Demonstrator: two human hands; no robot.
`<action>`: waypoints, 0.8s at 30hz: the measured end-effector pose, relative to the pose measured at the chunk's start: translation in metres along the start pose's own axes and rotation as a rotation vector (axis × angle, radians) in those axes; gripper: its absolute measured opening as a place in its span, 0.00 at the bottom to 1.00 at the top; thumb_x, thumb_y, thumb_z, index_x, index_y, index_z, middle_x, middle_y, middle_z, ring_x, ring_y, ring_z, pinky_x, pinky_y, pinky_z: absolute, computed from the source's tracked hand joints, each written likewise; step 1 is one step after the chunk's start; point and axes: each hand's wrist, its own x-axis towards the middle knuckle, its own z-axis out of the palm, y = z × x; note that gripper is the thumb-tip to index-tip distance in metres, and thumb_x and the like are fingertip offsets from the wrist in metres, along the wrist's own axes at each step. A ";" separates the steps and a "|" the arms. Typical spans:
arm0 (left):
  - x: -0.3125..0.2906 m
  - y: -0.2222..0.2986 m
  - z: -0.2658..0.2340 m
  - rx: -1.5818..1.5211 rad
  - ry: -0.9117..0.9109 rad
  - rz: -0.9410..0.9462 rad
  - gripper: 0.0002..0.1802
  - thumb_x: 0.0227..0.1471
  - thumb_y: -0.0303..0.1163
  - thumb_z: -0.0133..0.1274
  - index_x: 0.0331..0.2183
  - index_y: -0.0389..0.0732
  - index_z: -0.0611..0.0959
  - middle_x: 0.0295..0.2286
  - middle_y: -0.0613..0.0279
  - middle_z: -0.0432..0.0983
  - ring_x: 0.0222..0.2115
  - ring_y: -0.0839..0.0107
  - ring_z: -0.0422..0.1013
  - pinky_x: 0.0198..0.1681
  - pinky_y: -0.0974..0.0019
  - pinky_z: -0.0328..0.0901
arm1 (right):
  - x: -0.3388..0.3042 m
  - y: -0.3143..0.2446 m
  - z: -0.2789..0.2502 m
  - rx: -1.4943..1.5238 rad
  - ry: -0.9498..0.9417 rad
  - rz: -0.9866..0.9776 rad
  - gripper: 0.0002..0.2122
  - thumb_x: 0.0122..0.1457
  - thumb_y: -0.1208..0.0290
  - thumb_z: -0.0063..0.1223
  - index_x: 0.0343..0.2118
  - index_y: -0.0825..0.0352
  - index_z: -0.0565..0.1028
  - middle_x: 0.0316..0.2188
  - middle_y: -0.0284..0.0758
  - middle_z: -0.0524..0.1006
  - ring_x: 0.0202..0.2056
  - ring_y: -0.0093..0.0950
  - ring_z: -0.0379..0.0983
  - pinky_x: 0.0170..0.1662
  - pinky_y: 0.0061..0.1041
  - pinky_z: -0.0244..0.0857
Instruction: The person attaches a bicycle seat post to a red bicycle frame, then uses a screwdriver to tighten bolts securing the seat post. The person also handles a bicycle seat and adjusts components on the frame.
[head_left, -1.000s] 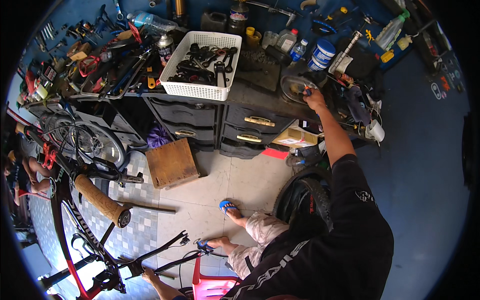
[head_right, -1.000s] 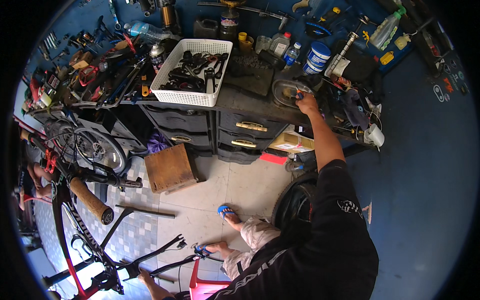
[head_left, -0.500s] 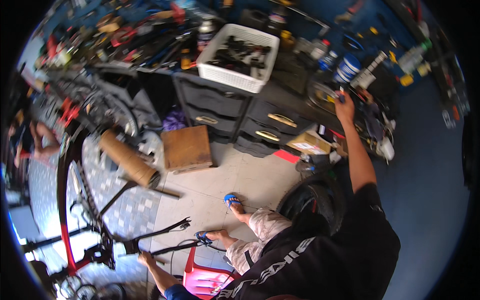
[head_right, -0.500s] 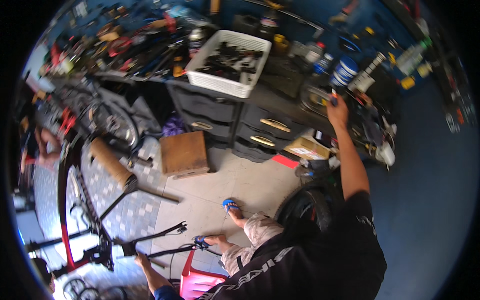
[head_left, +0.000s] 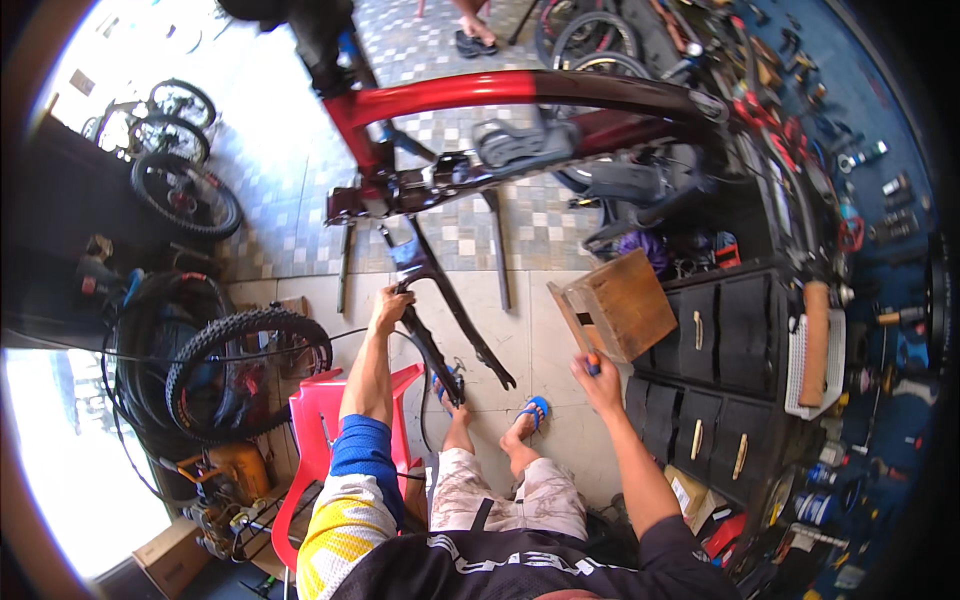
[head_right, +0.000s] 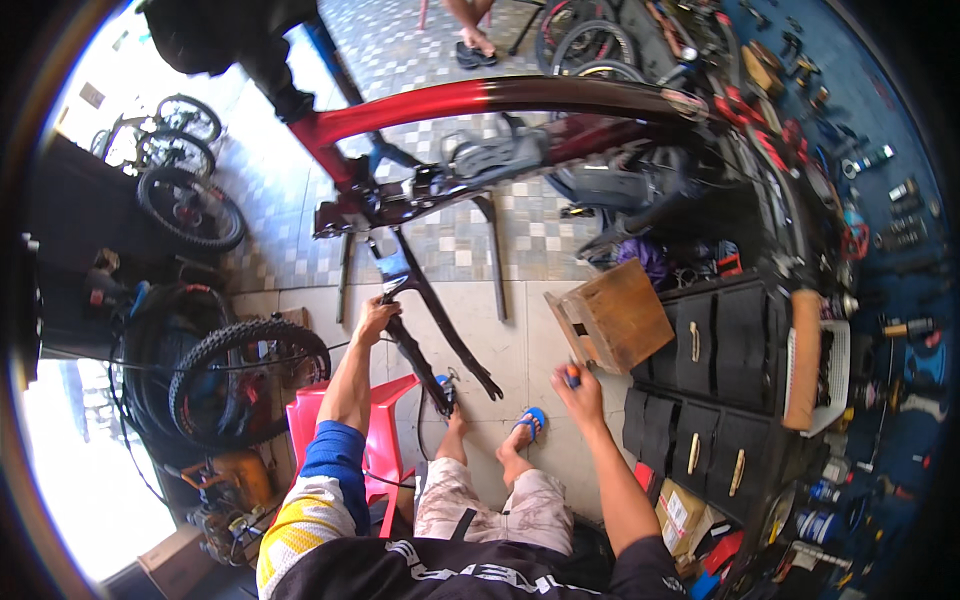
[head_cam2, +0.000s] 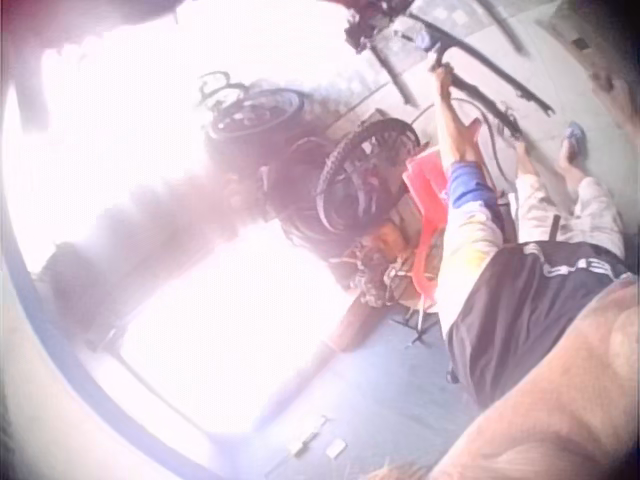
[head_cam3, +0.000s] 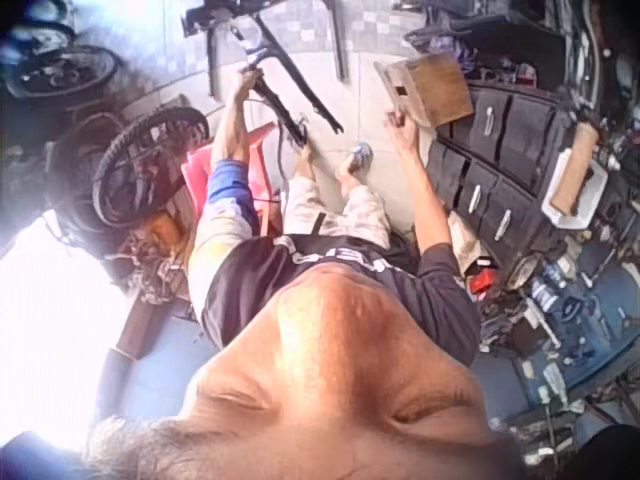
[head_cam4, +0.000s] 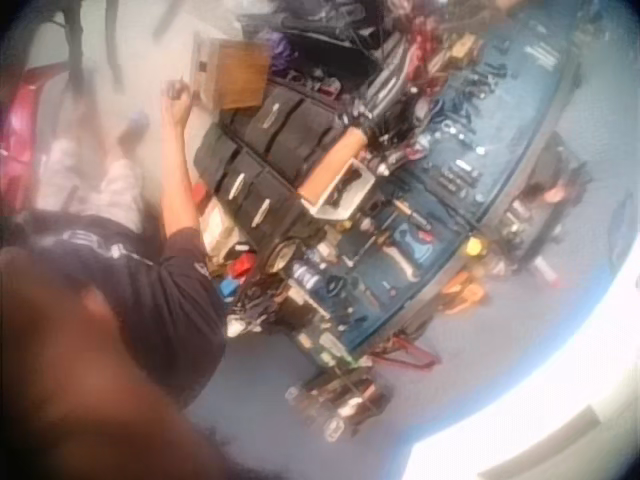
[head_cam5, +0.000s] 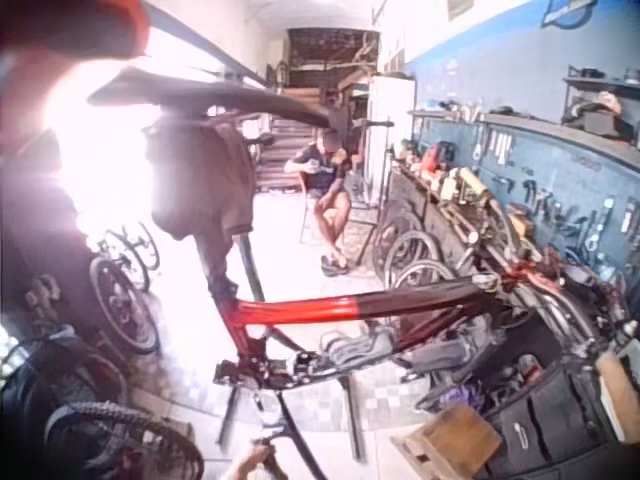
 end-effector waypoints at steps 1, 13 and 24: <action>0.002 -0.005 -0.005 -0.038 -0.041 -0.010 0.10 0.50 0.32 0.62 0.32 0.35 0.84 0.25 0.62 0.79 0.25 0.74 0.72 0.28 0.66 0.66 | 0.029 -0.013 0.032 0.035 -0.050 -0.019 0.10 0.56 0.65 0.66 0.35 0.66 0.78 0.26 0.27 0.76 0.30 0.17 0.69 0.36 0.22 0.66; 0.037 -0.016 0.017 -0.492 -0.422 -0.172 0.13 0.53 0.29 0.64 0.41 0.36 0.85 0.33 0.63 0.83 0.32 0.75 0.77 0.39 0.67 0.70 | 0.128 -0.017 0.206 0.366 -0.618 0.590 0.19 0.51 0.57 0.73 0.32 0.59 0.71 0.18 0.22 0.69 0.17 0.14 0.62 0.19 0.18 0.58; 0.000 0.041 0.113 -0.263 0.510 0.112 0.29 0.57 0.41 0.59 0.54 0.37 0.71 0.33 0.52 0.78 0.36 0.63 0.75 0.41 0.59 0.68 | 0.127 0.017 0.247 0.374 -0.422 0.427 0.22 0.48 0.58 0.76 0.29 0.58 0.67 0.17 0.21 0.66 0.14 0.14 0.60 0.17 0.16 0.56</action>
